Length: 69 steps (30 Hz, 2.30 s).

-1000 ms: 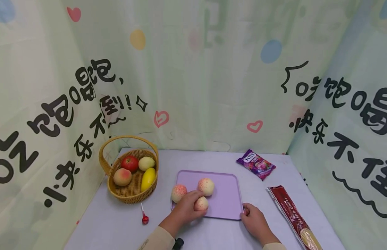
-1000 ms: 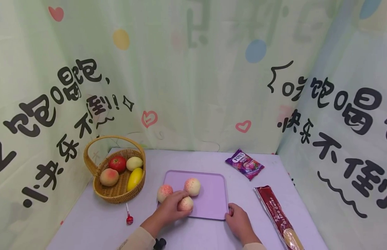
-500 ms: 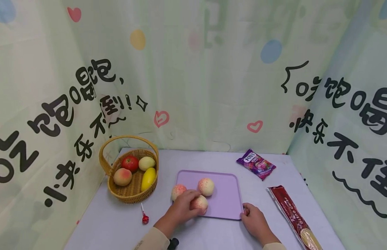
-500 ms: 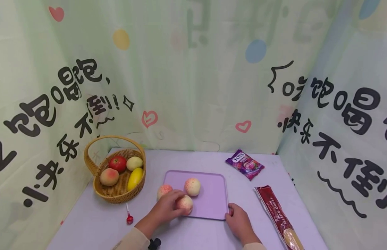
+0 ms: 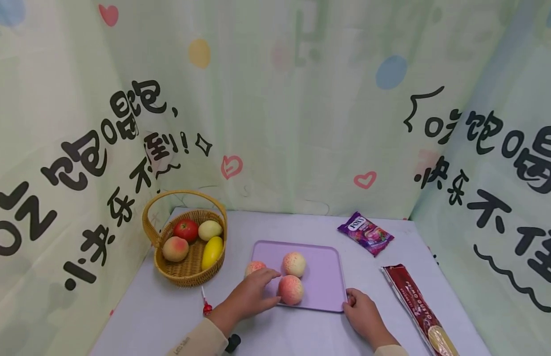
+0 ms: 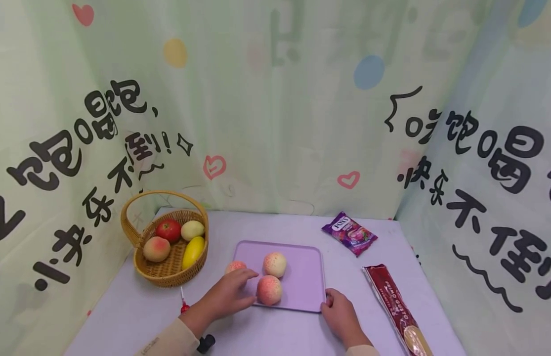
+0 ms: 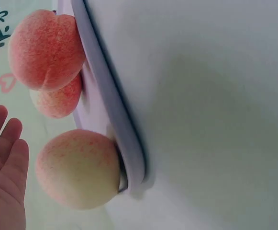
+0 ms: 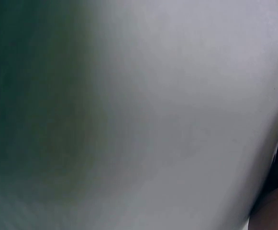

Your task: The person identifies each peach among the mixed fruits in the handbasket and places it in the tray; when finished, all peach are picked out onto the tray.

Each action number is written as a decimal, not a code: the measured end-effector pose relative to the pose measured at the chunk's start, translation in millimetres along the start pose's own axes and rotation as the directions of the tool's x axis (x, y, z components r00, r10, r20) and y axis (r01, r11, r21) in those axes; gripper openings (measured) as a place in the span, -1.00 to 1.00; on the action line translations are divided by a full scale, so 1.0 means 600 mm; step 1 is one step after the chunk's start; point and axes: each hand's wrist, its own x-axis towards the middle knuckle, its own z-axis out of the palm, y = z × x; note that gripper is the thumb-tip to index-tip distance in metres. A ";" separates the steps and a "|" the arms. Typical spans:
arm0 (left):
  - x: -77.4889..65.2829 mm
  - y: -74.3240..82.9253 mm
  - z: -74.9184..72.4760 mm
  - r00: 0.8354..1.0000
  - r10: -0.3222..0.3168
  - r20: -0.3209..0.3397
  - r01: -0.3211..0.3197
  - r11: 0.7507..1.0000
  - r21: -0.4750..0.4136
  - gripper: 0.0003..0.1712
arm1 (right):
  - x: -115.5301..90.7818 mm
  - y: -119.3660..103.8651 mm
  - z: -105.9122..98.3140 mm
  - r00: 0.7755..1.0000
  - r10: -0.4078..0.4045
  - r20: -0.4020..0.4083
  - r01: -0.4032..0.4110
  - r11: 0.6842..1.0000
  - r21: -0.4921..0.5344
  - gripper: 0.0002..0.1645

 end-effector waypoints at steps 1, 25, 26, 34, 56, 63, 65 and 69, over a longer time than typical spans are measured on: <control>-0.001 0.001 -0.003 1.000 0.010 0.007 -0.010 1.000 0.009 -0.35 | 0.000 0.000 0.000 1.000 -0.001 -0.001 0.001 1.000 -0.001 -0.47; -0.030 -0.011 -0.075 0.987 0.044 -0.153 -0.043 0.999 0.006 -0.35 | -0.005 -0.005 -0.004 1.000 -0.015 -0.011 0.015 1.000 0.000 -0.47; -0.031 -0.014 -0.077 0.984 0.049 -0.170 -0.049 0.999 0.007 -0.35 | -0.006 -0.006 -0.004 1.000 -0.012 -0.009 0.012 1.000 0.003 -0.47; -0.045 -0.029 -0.098 0.973 -0.057 -0.224 0.050 0.998 -0.036 -0.31 | -0.005 -0.008 -0.005 1.000 0.011 0.006 -0.011 1.000 0.003 -0.47; -0.067 -0.097 -0.157 0.923 -0.117 -0.367 0.137 0.990 0.029 -0.31 | -0.001 0.000 -0.001 1.000 0.004 0.006 -0.004 1.000 -0.012 -0.48; -0.072 -0.116 -0.170 0.909 -0.168 -0.382 0.193 0.981 0.026 -0.31 | -0.003 0.001 0.001 1.000 -0.007 -0.001 0.007 1.000 -0.010 -0.49; -0.073 -0.119 -0.174 0.903 -0.182 -0.390 0.210 0.977 0.030 -0.31 | -0.003 0.000 0.000 1.000 -0.005 -0.001 0.005 1.000 -0.010 -0.49; -0.075 -0.125 -0.183 0.901 -0.194 -0.388 0.227 0.973 0.040 -0.30 | -0.003 -0.003 -0.002 1.000 -0.011 -0.006 0.011 1.000 -0.010 -0.49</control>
